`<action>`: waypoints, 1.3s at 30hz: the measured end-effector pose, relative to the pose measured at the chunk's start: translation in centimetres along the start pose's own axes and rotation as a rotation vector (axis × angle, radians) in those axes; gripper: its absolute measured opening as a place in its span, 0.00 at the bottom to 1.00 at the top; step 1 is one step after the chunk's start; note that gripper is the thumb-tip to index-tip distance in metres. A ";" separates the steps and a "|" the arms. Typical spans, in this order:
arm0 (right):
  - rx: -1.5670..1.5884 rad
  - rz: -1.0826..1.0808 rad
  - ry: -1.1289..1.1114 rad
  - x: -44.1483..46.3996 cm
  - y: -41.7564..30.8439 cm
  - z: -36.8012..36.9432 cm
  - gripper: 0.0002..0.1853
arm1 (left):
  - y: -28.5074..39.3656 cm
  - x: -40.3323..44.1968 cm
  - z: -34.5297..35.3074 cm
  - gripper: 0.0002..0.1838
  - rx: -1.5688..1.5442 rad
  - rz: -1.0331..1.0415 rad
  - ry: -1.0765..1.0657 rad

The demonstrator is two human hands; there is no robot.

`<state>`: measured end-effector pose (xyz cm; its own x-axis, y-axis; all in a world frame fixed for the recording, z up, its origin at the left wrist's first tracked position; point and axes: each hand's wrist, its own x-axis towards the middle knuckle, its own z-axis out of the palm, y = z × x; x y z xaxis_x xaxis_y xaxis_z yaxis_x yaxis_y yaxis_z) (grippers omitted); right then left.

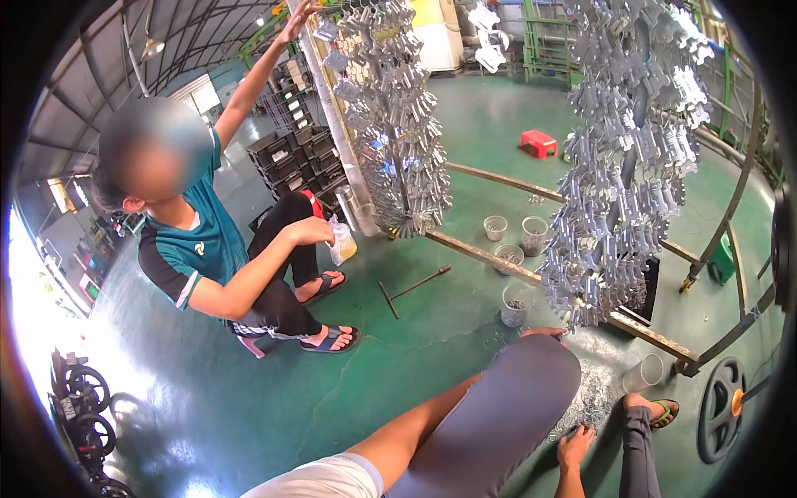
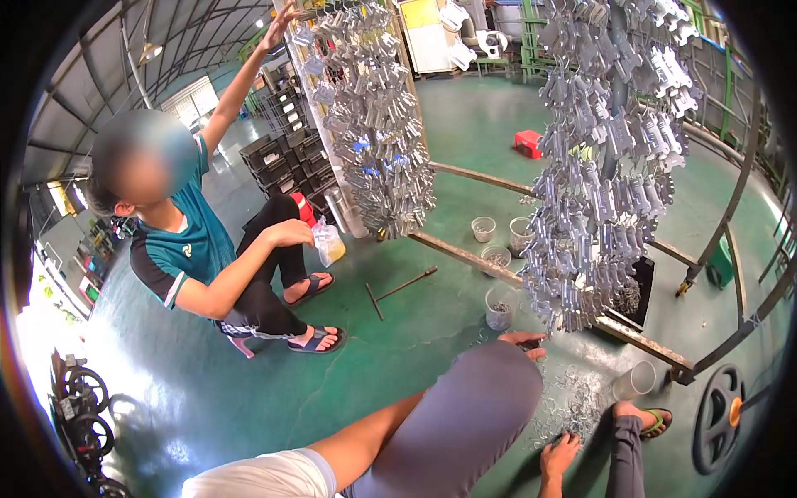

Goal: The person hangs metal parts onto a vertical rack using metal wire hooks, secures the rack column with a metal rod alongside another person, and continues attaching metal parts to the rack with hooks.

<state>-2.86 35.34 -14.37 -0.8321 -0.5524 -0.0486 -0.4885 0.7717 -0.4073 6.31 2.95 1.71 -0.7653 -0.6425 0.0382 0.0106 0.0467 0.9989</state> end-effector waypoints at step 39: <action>-0.217 -0.328 -0.099 -8.6 -13.1 -45.7 0.21 | 27.5 -16.0 -13.6 0.31 0.028 0.106 -0.029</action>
<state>-1.27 44.40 33.09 -0.5985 -0.8001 -0.0401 -0.7771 0.5920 -0.2139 27.60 4.13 28.97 -0.7792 -0.6104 0.1422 0.0746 0.1349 0.9881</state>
